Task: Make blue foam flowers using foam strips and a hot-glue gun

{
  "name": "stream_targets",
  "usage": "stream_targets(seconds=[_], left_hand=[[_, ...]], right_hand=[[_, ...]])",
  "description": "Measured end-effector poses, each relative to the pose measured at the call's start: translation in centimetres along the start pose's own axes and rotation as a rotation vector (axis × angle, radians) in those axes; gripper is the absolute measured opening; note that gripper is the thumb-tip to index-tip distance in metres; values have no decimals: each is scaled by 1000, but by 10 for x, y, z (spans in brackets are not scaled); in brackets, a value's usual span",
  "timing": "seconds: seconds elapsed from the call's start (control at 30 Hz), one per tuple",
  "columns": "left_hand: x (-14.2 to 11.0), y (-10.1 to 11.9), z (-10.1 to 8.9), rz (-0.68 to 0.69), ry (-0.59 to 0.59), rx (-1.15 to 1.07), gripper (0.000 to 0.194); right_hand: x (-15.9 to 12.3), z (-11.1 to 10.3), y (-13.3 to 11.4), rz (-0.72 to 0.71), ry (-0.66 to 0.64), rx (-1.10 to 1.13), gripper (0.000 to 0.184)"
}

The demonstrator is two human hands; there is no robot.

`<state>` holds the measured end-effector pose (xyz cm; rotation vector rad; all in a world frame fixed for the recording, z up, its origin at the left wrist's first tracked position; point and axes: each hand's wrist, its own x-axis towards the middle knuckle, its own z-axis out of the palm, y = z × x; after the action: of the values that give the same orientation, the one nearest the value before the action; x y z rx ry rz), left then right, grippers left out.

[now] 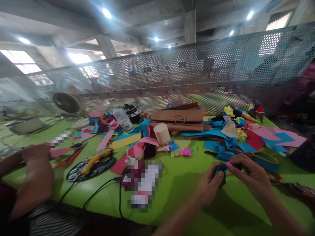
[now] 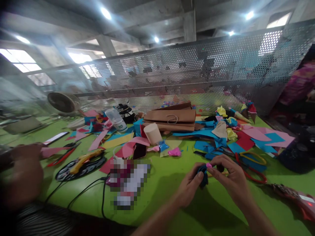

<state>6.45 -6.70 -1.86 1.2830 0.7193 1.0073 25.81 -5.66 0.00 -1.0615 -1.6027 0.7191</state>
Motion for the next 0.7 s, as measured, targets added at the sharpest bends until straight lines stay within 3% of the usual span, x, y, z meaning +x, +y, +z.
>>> stream_targets(seconds=[0.7], left_hand=[[0,-2,7,-83,-31,-355,57]], right_hand=[[2,-3,7,-31,-68,77,36]])
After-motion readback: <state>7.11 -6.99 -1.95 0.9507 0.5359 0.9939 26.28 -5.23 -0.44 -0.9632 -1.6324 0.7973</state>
